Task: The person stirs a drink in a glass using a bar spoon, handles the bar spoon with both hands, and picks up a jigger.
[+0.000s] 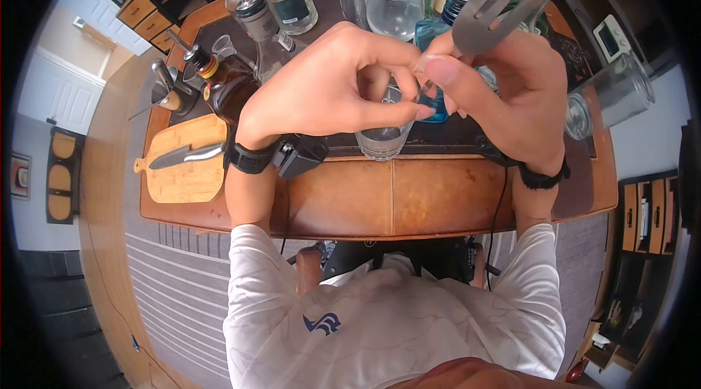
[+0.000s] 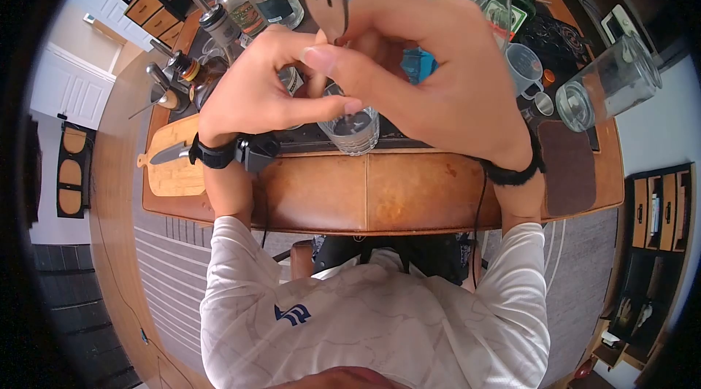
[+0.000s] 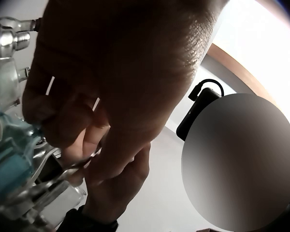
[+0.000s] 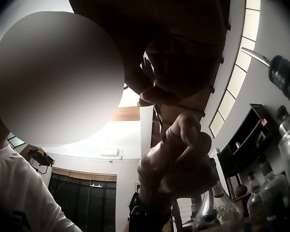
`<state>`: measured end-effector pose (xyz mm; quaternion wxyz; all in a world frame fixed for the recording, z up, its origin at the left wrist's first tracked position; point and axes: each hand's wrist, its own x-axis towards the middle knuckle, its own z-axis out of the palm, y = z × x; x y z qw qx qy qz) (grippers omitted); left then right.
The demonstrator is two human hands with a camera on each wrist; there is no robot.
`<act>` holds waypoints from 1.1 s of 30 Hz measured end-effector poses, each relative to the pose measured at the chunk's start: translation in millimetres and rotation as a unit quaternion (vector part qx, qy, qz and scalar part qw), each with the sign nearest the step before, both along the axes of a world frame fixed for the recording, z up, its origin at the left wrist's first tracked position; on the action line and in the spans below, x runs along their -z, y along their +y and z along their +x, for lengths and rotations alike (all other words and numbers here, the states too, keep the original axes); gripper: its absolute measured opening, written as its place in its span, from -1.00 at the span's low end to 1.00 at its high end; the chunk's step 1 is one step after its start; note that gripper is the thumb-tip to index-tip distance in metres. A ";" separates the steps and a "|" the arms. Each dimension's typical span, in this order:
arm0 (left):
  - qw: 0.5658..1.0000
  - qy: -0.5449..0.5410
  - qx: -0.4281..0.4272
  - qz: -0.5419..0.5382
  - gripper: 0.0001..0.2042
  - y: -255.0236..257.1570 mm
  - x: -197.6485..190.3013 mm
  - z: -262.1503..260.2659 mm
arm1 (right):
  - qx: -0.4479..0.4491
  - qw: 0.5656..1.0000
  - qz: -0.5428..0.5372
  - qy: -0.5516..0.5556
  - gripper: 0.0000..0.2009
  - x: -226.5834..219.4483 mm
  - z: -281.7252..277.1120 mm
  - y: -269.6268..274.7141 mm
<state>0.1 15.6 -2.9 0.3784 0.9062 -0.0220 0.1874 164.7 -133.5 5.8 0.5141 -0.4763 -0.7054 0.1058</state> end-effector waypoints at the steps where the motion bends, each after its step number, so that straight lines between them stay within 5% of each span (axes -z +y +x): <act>1: 1.000 -0.011 0.016 0.016 -0.82 2.1 1.3 0.4 | 0.000 1.000 0.000 0.000 -0.92 0.4 -1.0 1.2; 17: 0.996 -0.031 -0.062 0.047 -0.72 2.2 -0.1 2.0 | 0.028 0.999 0.016 -0.043 -0.88 -1.7 0.5 2.5; 25: 0.989 0.086 -0.004 -0.120 -0.82 -12.7 -8.8 0.2 | 0.008 0.998 0.033 -0.055 -0.87 -3.8 3.0 -6.8; 29: 0.996 0.049 0.006 -0.077 -0.81 -11.4 -5.6 -0.2 | 0.005 0.999 0.021 -0.029 -0.89 0.2 3.7 -4.7; 31: 0.998 0.013 0.043 0.033 -0.80 -2.4 -2.6 0.8 | 0.008 1.000 0.009 -0.020 -0.90 -0.3 2.8 -1.7; 33: 0.999 0.018 0.032 0.008 -0.80 0.9 -0.1 1.1 | 0.002 1.000 0.002 0.001 -0.91 -0.2 2.2 0.8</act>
